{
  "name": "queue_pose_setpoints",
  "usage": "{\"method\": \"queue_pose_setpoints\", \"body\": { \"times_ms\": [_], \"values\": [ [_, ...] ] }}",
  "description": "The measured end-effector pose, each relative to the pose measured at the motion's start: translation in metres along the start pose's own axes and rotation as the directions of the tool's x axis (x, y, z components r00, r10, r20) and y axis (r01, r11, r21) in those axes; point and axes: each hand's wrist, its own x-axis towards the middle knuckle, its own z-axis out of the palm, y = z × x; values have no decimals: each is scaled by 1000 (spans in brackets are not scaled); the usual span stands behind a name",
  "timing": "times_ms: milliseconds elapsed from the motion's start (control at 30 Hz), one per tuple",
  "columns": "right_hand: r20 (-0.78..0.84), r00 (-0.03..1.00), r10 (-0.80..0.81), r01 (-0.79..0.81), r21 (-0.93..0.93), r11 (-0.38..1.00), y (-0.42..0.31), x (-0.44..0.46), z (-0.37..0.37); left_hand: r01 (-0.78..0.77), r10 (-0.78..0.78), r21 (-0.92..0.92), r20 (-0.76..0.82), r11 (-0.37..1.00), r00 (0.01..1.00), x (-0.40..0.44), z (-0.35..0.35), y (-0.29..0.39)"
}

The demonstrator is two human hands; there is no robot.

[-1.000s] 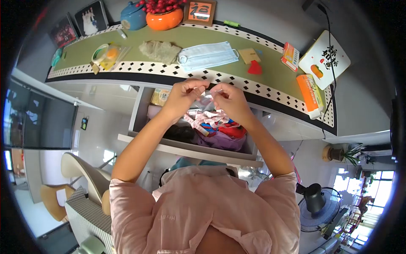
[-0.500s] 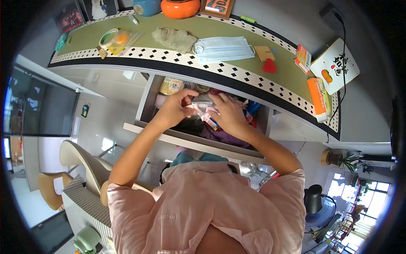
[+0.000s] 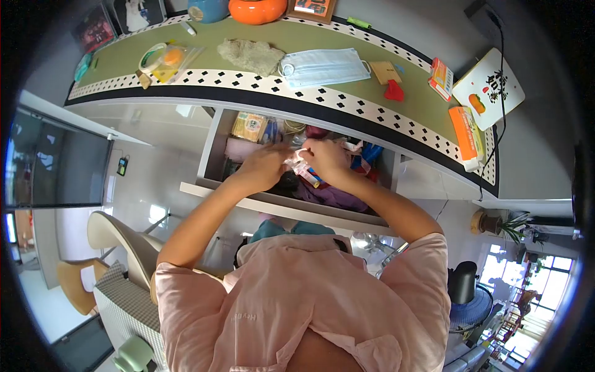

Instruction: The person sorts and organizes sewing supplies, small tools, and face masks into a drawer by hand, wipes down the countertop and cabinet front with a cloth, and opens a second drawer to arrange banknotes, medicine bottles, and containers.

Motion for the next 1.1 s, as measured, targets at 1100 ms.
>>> {"method": "queue_pose_setpoints", "body": {
  "times_ms": [1100],
  "values": [
    [-457,883,-103,182,132,974,43,11,-130,46,258,621,-389,782,884,181,-37,35]
  ]
}}
